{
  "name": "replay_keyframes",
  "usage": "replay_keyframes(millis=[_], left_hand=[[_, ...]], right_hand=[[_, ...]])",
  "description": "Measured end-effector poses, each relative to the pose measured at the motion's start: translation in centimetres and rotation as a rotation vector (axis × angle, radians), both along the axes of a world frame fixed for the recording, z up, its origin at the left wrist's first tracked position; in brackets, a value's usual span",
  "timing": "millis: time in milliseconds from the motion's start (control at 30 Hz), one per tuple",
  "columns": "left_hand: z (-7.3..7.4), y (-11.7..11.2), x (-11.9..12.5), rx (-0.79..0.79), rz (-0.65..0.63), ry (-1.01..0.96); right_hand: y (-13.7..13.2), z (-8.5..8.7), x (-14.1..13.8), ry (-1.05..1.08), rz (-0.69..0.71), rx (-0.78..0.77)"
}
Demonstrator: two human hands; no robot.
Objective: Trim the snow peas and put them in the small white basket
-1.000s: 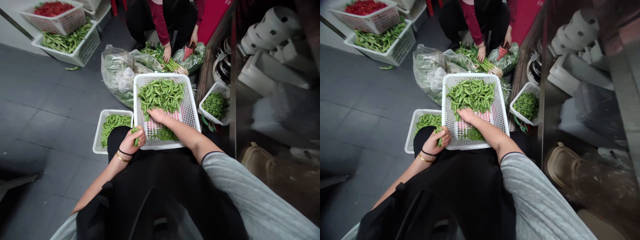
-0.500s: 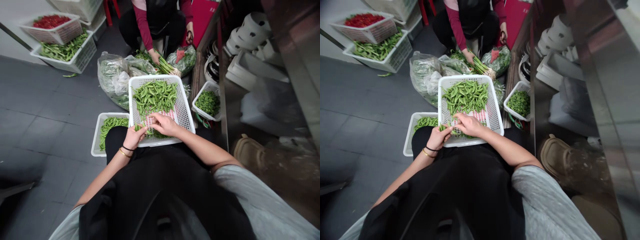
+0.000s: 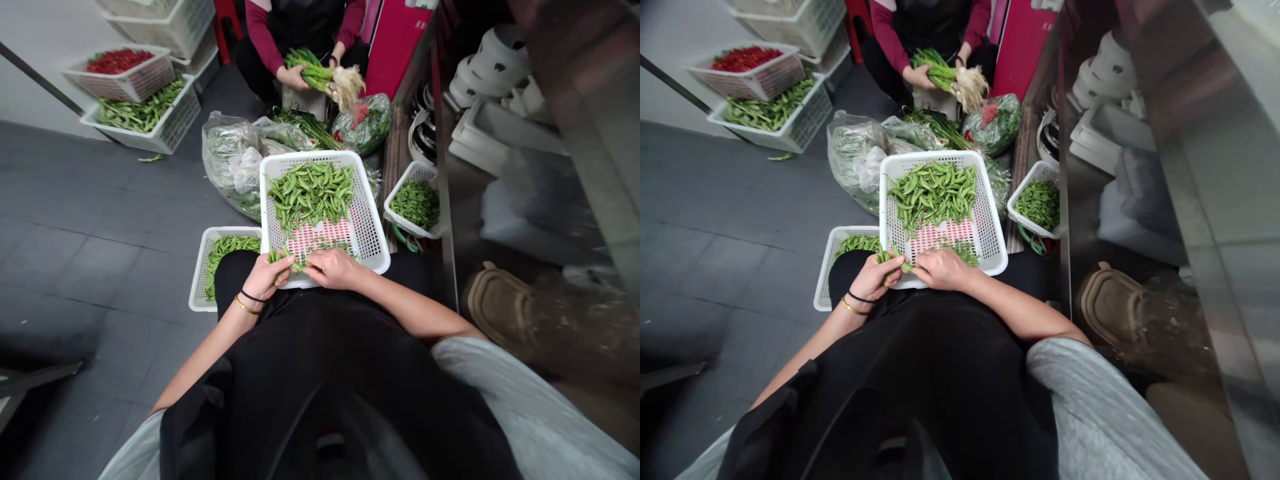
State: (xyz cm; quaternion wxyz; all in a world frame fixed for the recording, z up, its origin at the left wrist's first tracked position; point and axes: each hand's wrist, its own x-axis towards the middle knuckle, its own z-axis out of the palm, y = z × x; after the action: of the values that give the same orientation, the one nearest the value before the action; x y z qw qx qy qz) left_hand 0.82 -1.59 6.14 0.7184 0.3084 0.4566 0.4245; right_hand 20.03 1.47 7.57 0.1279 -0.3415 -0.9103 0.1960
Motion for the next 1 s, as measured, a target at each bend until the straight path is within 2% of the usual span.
replay_keyframes(millis=[67, 133, 233, 300, 367, 467, 533, 600, 700, 767, 833, 900, 967, 1000], left_hand=[[0.0, 0.0, -0.2, -0.016, -0.071, -0.027], [-0.2, 0.0, -0.1, -0.033, -0.121, -0.043], [-0.7, -0.2, 0.6, -0.064, -0.156, -0.054], [-0.9, -0.3, 1.0, -0.077, -0.175, -0.06], [-0.8, -0.4, 1.1, -0.077, -0.204, -0.062], [-0.4, -0.4, 0.7, -0.076, -0.202, -0.055], [0.0, -0.2, 0.4, -0.085, -0.182, -0.044], [0.1, -0.1, 0.3, -0.089, -0.184, -0.032], [0.1, 0.1, 0.3, -0.084, -0.217, -0.015], [0.2, 0.2, 0.4, -0.055, -0.272, 0.031], [0.5, 0.2, 0.4, 0.036, -0.378, 0.146], [1.1, 0.0, 0.3, 0.183, -0.467, 0.272], [1.5, -0.3, 0.3, 0.331, -0.442, 0.34], [1.5, -0.4, 0.3, 0.39, -0.367, 0.354]], right_hand=[[0.0, -0.1, 0.3, 0.048, 0.039, -0.095], [-0.1, -0.3, 0.4, 0.133, 0.144, -0.163], [-0.6, -0.6, 0.1, 0.269, 0.29, -0.25], [-0.7, -0.6, 0.3, 0.332, 0.313, -0.36], [-0.2, -0.5, 1.2, 0.397, 0.239, -0.5], [1.6, -0.2, 3.6, 0.544, -0.078, -0.604], [2.7, 0.1, 5.0, 0.573, -0.259, -0.514], [3.0, 0.4, 5.5, 0.48, -0.3, -0.301], [2.1, 0.7, 4.3, 0.195, -0.127, 0.034], [1.3, 0.6, 2.9, 0.031, 0.047, 0.122], [0.9, 0.4, 1.8, -0.02, 0.208, 0.093], [0.9, 0.3, 1.2, 0.068, 0.314, -0.029], [1.0, 0.2, 0.8, 0.239, 0.303, -0.229], [0.9, 0.2, 0.5, 0.331, 0.241, -0.327]])
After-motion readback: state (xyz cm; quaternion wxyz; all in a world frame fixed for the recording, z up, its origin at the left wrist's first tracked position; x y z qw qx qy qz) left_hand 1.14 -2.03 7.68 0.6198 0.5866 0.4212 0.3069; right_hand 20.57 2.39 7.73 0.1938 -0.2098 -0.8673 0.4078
